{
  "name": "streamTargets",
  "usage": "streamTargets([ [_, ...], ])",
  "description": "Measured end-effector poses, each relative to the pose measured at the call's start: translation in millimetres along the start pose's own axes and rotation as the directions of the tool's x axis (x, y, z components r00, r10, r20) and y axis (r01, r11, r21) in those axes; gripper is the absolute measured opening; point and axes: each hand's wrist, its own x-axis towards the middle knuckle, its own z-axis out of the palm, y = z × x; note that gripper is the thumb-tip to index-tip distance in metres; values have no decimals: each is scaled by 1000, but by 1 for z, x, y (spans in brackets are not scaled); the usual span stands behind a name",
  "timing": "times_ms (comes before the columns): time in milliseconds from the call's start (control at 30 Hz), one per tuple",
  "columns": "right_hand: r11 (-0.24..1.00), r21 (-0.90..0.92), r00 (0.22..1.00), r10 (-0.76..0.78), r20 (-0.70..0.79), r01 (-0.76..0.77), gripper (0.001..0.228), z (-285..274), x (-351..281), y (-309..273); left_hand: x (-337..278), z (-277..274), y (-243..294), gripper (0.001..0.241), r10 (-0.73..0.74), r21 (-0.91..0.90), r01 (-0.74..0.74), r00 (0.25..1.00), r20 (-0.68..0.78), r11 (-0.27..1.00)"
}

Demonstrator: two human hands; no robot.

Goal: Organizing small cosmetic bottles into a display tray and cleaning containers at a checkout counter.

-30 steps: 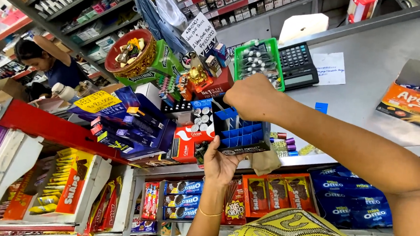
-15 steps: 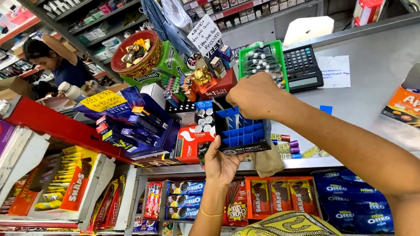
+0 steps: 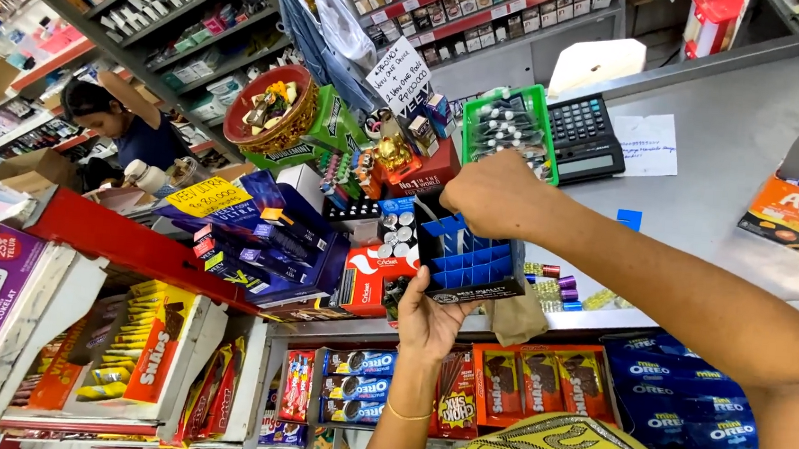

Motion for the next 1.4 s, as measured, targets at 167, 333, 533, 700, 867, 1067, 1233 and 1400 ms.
streamTargets([
  [167,1000,-11,1000,-1,-27,1,12,0,3,0,26,-43,-11,53,50,50,-53,997,56,997],
  [333,999,41,1000,5,6,-5,12,3,-2,8,24,-44,-9,51,59,48,-62,997,58,997],
  [533,999,35,999,-34,-11,34,12,7,0,11,21,-35,-10,53,42,20,-43,996,77,999],
  [700,999,-31,997,-32,-66,30,14,18,4,8,22,-38,-10,51,59,46,-64,993,104,997],
  [867,996,-74,996,-57,-65,52,18,25,7,6,7,-14,-7,52,92,62,-100,988,122,993],
  [1067,997,-29,997,-67,-27,67,11,30,4,11,5,-10,-14,58,161,126,-180,976,148,976],
  [1233,996,11,996,-86,4,86,22,28,-14,7,-4,-1,-22,68,248,165,-276,954,168,947],
  [1400,993,108,975,-19,-220,43,29,36,-37,3,-14,12,-34,77,417,151,-431,901,115,890],
])
